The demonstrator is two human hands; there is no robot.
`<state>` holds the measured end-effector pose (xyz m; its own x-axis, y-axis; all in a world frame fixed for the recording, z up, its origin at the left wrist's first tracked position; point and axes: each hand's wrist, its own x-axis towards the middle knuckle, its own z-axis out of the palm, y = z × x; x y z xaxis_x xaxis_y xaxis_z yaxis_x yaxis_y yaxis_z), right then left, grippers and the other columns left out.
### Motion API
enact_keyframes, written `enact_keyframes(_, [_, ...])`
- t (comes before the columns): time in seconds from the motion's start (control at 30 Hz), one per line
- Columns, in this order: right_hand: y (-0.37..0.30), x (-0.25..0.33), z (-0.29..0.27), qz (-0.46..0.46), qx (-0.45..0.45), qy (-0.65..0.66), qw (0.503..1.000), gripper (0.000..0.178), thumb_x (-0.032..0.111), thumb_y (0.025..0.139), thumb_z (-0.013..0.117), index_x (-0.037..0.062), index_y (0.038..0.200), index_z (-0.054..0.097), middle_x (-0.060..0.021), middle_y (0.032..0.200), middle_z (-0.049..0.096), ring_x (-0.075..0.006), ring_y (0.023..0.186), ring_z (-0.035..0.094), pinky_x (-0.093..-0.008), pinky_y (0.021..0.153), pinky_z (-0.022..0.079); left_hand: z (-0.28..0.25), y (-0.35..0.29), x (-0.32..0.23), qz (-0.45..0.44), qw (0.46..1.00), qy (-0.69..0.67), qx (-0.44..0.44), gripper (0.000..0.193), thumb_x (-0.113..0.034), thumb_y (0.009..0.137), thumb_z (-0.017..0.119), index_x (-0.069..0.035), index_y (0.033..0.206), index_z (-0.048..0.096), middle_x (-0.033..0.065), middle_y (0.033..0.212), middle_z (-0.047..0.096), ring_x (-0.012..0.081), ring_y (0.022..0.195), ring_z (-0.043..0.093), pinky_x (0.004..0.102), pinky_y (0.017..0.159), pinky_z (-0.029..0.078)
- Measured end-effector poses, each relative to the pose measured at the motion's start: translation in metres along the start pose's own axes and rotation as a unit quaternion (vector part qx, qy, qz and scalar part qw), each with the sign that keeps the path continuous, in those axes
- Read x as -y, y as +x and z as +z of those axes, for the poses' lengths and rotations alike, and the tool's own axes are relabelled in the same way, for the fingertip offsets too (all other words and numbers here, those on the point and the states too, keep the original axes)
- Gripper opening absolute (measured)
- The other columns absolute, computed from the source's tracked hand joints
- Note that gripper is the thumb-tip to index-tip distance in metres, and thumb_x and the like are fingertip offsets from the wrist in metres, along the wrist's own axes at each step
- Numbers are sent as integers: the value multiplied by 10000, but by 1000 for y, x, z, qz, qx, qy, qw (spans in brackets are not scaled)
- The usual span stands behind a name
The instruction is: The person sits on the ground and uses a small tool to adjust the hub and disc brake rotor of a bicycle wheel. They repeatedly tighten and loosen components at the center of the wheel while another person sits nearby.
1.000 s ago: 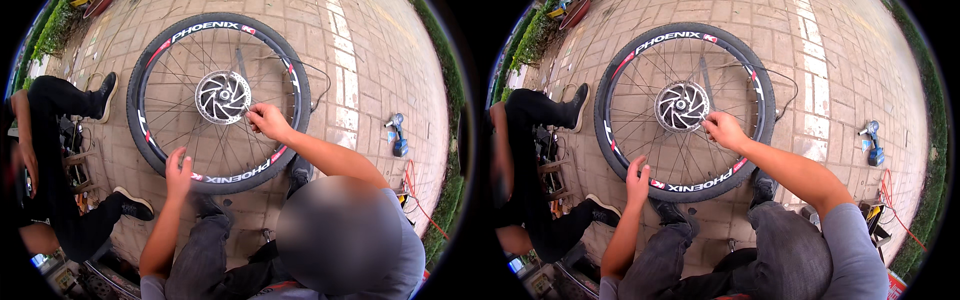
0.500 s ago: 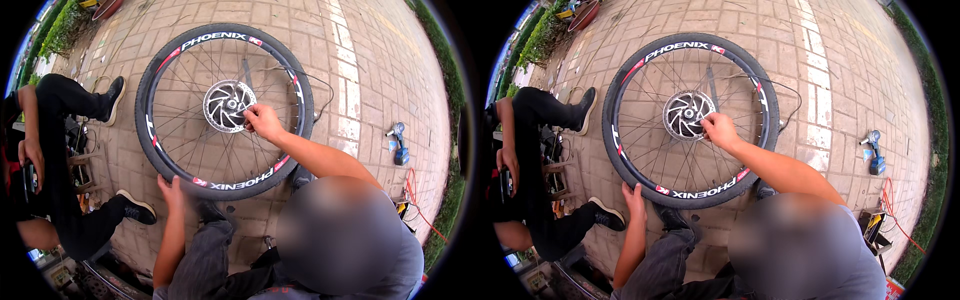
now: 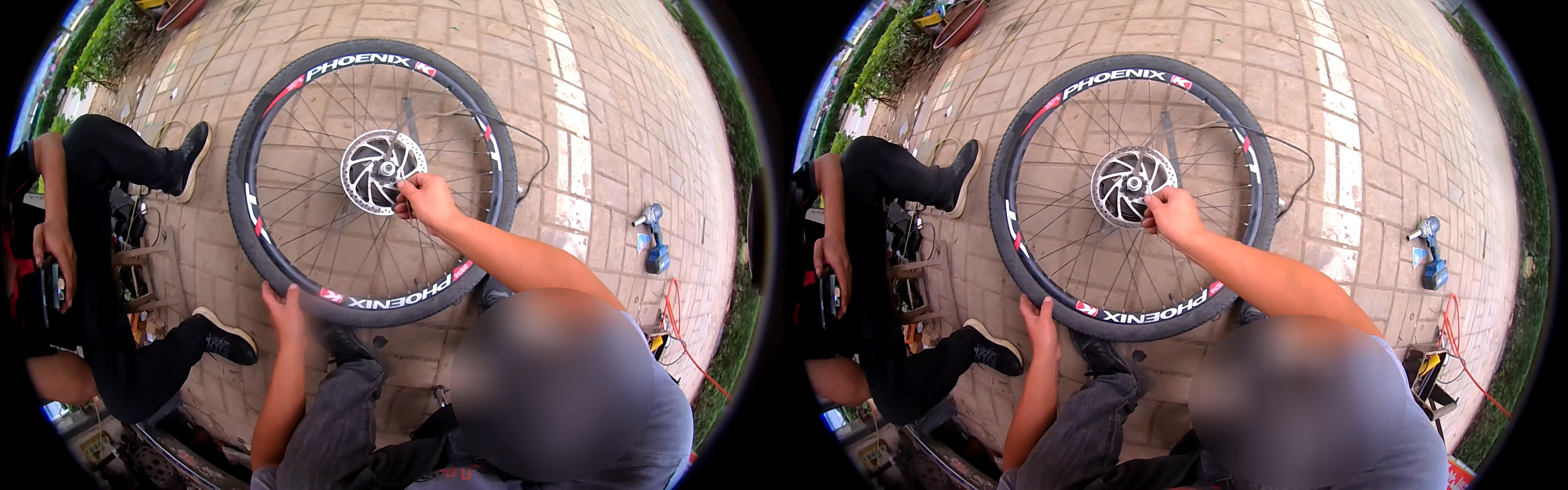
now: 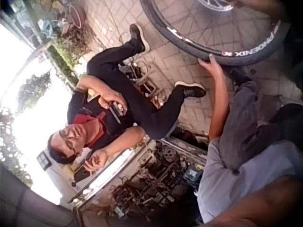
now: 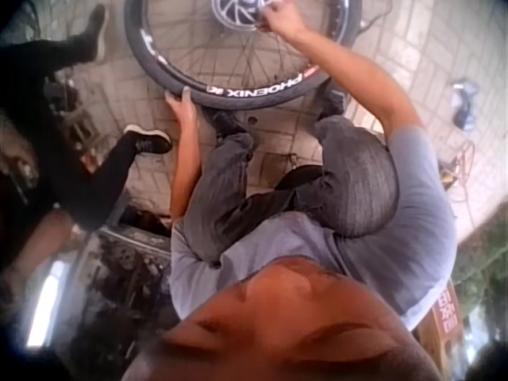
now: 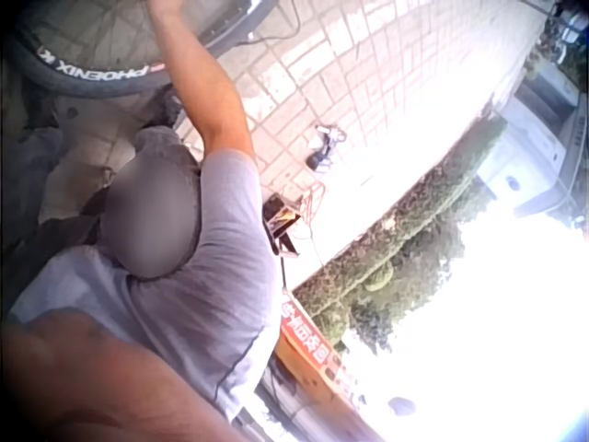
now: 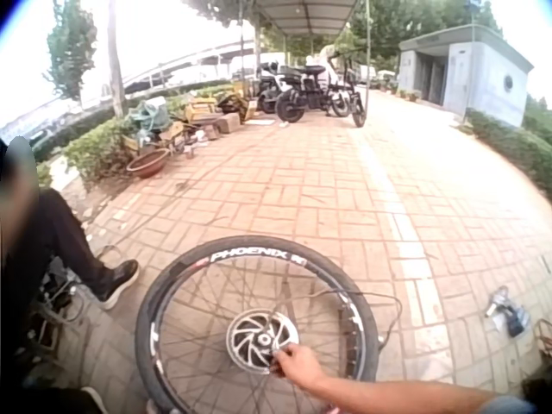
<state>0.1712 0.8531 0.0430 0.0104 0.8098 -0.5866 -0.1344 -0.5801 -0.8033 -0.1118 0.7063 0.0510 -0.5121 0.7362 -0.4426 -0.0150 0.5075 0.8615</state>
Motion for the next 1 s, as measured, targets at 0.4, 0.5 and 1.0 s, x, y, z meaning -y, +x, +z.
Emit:
enact_keyframes(0.4, [4,4,-3,7,16,-121,992,197,193,939,508,19,926,599,-119,811,641,-248,724,652,-379,595,523,-3,4,8,18,1000,-11,-6,658,-80,913,539,37,1433,153,176,1456,294,241,1294,363,340,1074,280])
enact_keyframes(0.5, [21,10,-41,-238,17,-426,873,179,192,882,553,48,935,647,-125,867,658,-294,766,641,-429,667,497,-7,5,14,30,999,-22,-4,646,-73,914,533,45,1429,161,179,1450,301,244,1293,366,340,1075,279])
enact_keyframes(1.0, [-10,9,-27,-14,83,-165,983,179,147,862,618,-25,851,664,-74,723,665,-127,620,635,-268,511,470,-13,10,21,21,999,-43,5,635,-48,909,535,23,1429,179,168,1416,345,239,1268,392,335,1051,312])
